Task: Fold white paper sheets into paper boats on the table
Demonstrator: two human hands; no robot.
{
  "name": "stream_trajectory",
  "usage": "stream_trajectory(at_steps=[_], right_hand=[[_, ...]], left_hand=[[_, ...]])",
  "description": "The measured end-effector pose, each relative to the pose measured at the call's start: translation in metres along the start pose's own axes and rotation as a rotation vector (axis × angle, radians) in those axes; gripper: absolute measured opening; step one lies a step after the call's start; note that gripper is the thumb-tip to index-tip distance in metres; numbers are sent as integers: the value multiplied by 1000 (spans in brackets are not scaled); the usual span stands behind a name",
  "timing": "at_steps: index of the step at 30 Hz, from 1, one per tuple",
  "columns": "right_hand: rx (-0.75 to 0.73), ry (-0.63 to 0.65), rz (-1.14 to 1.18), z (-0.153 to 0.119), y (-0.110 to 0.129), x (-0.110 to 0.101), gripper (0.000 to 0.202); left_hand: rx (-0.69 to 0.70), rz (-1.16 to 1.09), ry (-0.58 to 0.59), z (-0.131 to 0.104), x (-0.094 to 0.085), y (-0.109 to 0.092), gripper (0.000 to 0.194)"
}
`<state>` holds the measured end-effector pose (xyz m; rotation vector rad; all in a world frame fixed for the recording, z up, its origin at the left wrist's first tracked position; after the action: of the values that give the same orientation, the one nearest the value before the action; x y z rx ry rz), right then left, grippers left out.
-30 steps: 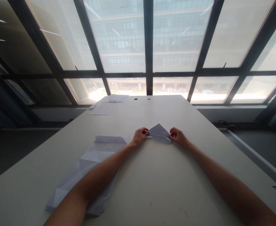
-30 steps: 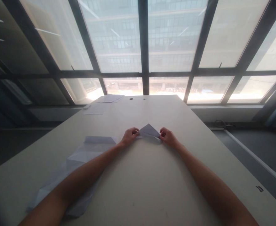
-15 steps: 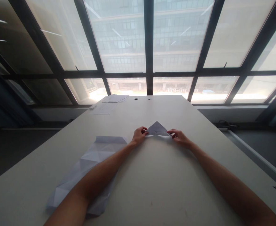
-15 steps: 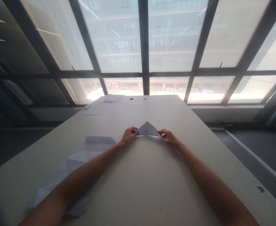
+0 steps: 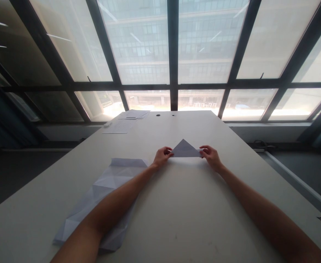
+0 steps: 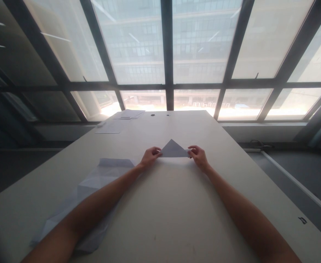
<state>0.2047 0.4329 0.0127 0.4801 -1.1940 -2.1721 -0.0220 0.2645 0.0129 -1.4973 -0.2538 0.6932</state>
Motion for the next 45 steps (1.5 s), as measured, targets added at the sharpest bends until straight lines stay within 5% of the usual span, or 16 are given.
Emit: stream_trajectory(at_steps=[15, 28, 37, 45], right_hand=[[207, -167, 267, -6, -11, 2, 36], [84, -171, -3, -5, 2, 5, 57], [153, -270, 202, -9, -4, 11, 43], [118, -223, 114, -9, -1, 11, 36]], left_hand=[[42, -147, -33, -5, -2, -9, 35], [141, -161, -115, -8, -2, -16, 32], [202, -102, -167, -8, -2, -19, 28], [173, -120, -151, -8, -3, -16, 30]])
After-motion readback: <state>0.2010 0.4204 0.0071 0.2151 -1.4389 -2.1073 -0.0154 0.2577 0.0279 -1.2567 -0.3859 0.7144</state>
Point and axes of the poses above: each hand's wrist, its own z-axis towards the middle knuckle, its own x-axis out of the palm, y = z × x, the point moved 6 cm from there along z, towards the middle knuckle, and after that the axes turned 11 degrees about -x, right-handed, at the moved point
